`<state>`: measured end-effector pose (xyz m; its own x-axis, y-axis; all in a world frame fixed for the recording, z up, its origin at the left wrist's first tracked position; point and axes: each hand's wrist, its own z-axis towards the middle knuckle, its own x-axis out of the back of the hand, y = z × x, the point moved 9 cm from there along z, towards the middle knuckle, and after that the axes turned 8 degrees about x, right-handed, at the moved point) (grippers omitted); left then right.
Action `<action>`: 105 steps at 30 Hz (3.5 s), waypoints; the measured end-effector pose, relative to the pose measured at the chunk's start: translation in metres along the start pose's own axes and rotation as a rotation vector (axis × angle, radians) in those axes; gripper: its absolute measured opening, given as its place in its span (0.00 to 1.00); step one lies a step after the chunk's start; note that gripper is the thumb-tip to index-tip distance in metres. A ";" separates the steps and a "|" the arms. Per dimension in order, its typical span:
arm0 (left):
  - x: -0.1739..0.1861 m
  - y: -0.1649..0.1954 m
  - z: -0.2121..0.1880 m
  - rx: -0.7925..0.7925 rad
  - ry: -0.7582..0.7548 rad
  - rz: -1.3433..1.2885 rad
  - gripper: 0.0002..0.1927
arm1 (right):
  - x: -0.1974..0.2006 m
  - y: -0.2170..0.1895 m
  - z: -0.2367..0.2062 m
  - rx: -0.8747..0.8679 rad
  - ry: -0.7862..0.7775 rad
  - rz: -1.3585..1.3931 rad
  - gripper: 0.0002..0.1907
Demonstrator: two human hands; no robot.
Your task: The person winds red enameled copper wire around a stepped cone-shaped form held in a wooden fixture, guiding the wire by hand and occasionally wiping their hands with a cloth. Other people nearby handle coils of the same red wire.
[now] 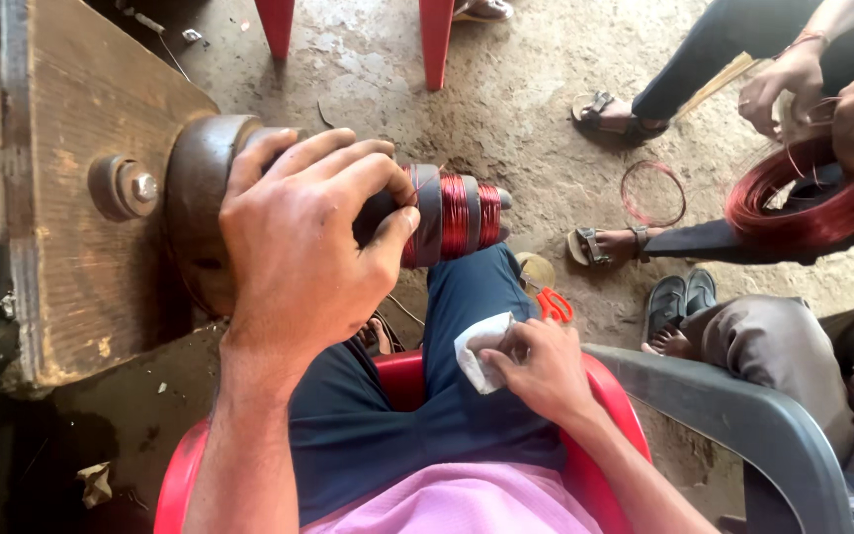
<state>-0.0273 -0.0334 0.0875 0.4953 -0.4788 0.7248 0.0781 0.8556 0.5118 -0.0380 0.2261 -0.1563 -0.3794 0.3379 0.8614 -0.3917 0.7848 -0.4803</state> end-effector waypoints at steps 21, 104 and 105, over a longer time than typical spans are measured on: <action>0.010 0.004 0.001 0.007 -0.010 0.048 0.05 | -0.012 0.032 -0.021 -0.374 -0.218 0.241 0.20; -0.007 -0.004 -0.003 0.033 -0.067 -0.103 0.06 | 0.153 -0.154 0.102 0.711 -0.121 0.623 0.09; -0.007 -0.004 -0.004 0.040 -0.071 -0.110 0.06 | 0.155 -0.157 0.101 0.714 -0.088 0.579 0.09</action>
<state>-0.0278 -0.0326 0.0783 0.4227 -0.5835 0.6934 0.0937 0.7892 0.6070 -0.1198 0.1027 0.0364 -0.7282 0.5142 0.4531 -0.5340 -0.0115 -0.8454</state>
